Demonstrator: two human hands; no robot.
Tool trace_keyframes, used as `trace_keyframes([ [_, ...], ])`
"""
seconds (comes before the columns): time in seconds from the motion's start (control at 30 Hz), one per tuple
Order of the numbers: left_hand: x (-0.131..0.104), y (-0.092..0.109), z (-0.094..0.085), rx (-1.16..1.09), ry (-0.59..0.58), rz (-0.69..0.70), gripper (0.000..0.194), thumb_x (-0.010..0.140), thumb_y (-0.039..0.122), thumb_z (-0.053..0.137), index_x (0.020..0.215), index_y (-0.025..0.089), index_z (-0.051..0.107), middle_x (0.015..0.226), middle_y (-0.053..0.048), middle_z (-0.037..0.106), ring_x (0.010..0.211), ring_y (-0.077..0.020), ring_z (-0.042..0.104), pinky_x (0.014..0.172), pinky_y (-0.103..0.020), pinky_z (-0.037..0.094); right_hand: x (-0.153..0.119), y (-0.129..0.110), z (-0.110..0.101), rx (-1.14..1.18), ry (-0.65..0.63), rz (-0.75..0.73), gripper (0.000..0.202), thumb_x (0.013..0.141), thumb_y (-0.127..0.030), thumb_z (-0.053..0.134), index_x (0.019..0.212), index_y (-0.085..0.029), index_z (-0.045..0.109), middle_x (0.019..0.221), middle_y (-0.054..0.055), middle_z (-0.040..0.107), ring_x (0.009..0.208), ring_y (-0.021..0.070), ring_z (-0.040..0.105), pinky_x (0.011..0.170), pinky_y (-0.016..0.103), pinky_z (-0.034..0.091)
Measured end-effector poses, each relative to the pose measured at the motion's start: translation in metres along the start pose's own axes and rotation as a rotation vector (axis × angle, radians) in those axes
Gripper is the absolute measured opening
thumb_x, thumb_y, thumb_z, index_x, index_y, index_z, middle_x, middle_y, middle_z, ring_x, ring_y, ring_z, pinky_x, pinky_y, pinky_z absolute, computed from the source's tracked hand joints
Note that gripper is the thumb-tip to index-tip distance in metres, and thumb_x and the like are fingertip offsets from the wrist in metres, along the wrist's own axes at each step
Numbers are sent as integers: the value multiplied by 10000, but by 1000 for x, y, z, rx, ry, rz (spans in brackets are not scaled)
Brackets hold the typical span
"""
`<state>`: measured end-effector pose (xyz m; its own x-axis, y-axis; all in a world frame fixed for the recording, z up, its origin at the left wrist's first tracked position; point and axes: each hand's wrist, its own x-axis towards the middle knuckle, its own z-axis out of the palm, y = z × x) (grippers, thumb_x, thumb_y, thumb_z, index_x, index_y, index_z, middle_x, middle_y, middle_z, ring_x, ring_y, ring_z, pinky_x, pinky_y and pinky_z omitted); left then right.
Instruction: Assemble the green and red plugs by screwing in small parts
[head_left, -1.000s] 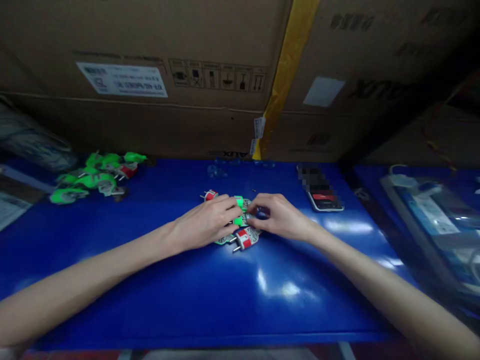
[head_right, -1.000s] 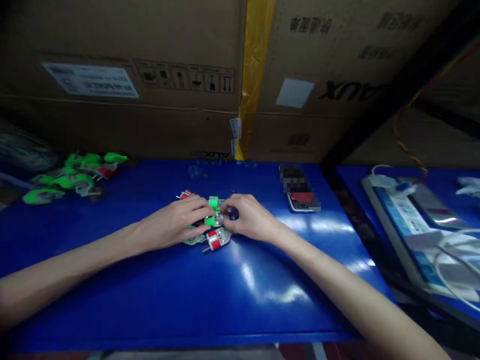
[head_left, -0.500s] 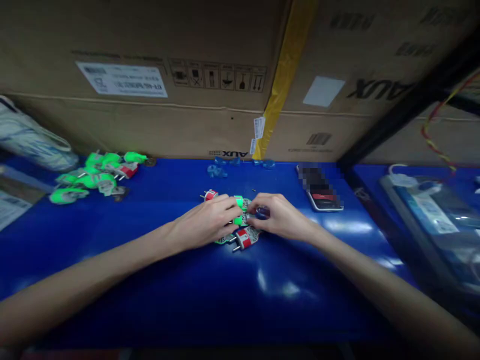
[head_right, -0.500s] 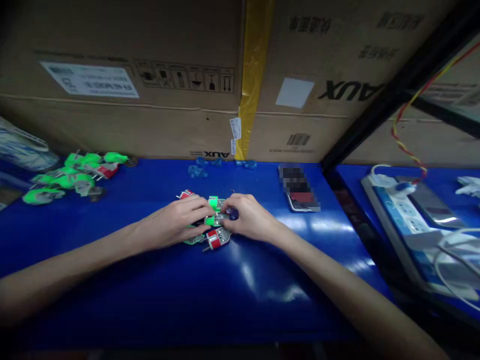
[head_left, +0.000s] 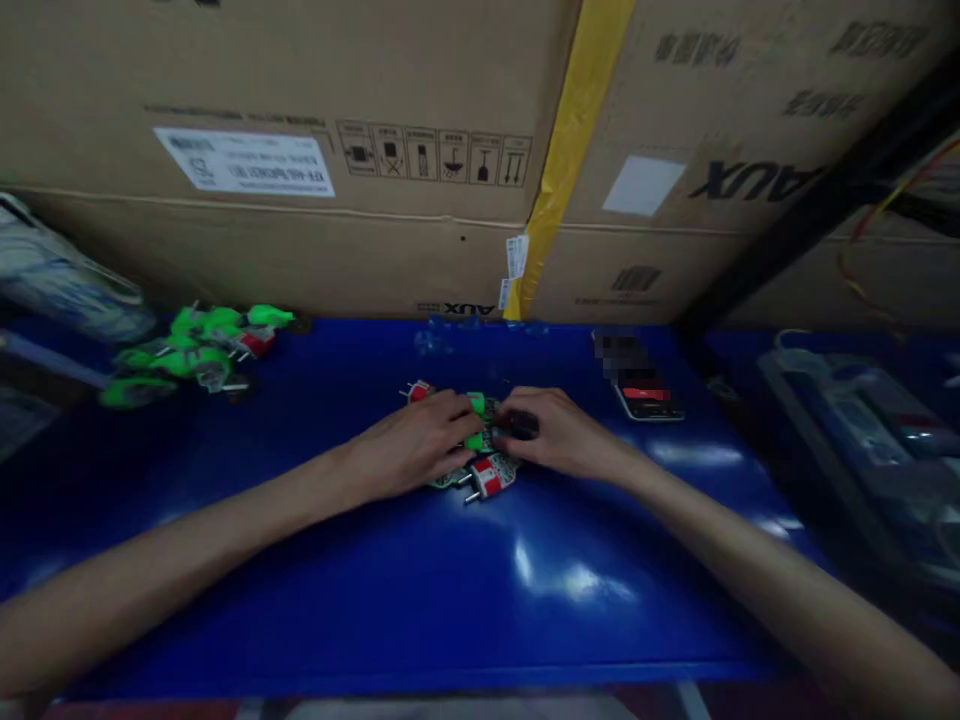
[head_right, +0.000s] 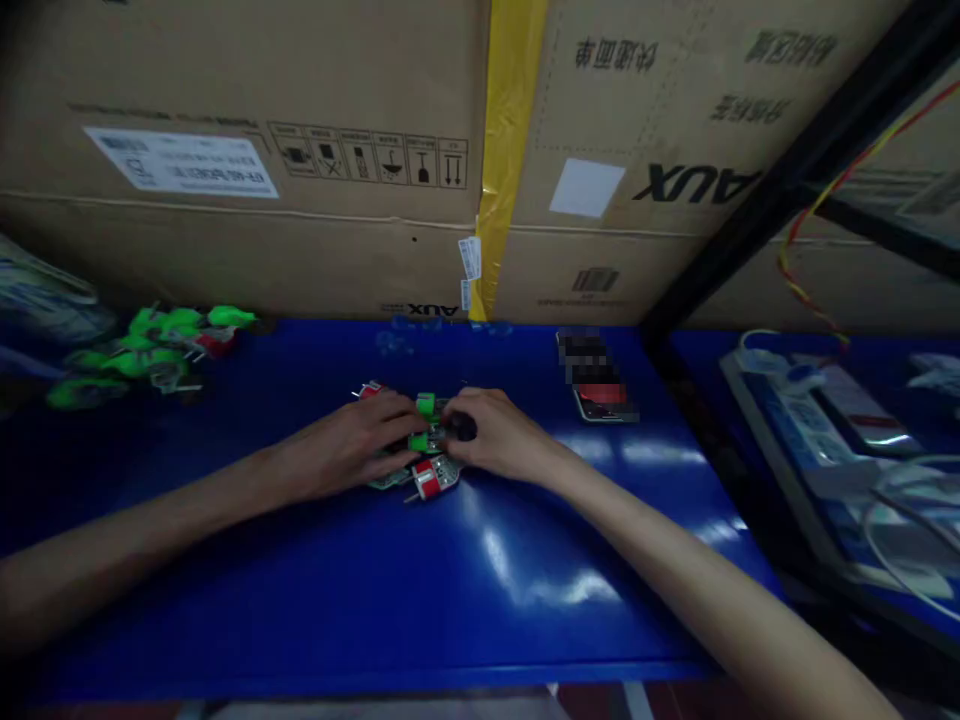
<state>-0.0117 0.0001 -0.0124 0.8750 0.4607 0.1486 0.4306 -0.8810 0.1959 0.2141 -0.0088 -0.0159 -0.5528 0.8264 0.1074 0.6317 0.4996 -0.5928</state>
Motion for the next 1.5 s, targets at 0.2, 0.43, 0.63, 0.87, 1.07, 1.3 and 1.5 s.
trace_keyframes([
  [0.2,0,0,1,2,-5,4,142,956,236,557,1040,133,607,1052,-100,618,962,-217,583,839,-325,490,0,-1,0,-10,-14,3,69,784,-166,671,850,-150,676,852,42,696,780,149,615,714,251,413],
  [0.43,0,-1,1,7,0,12,134,960,238,553,1034,138,604,1050,-95,617,961,-213,580,845,-317,483,0,-1,1,0,-14,18,97,787,-183,668,877,-147,680,874,48,700,802,160,624,737,264,423],
  [0.63,1,0,-1,-2,-6,10,144,957,224,555,1058,136,605,1050,-97,615,961,-210,579,845,-320,484,0,-3,-4,15,19,23,96,816,-203,646,883,-145,682,865,49,695,764,141,609,711,255,428],
  [0.87,1,2,-3,41,-29,-4,158,957,234,551,1070,139,608,1047,-103,612,970,-220,582,864,-334,493,-6,-10,-47,6,203,31,175,904,-174,472,965,-145,633,903,55,651,764,139,578,698,266,438],
  [1.07,-2,6,-9,47,-10,7,180,975,242,514,1085,138,612,1119,-117,591,1017,-230,572,900,-353,497,-12,-19,-74,-18,281,-10,234,974,-320,466,918,-180,644,936,57,630,850,157,601,752,276,444],
  [1.3,-2,6,-16,35,63,-11,236,989,302,486,1088,143,630,1146,-118,565,1028,-227,559,911,-365,490,-12,-11,-71,-10,233,42,276,957,-383,508,859,-176,661,803,29,629,692,130,552,627,261,406],
  [1.5,5,5,-17,-51,124,-42,219,980,287,503,1064,144,646,1077,-100,573,987,-208,555,873,-336,485,-6,-6,-55,62,149,18,237,947,-341,531,860,-161,657,824,30,628,723,125,564,665,251,424],
])
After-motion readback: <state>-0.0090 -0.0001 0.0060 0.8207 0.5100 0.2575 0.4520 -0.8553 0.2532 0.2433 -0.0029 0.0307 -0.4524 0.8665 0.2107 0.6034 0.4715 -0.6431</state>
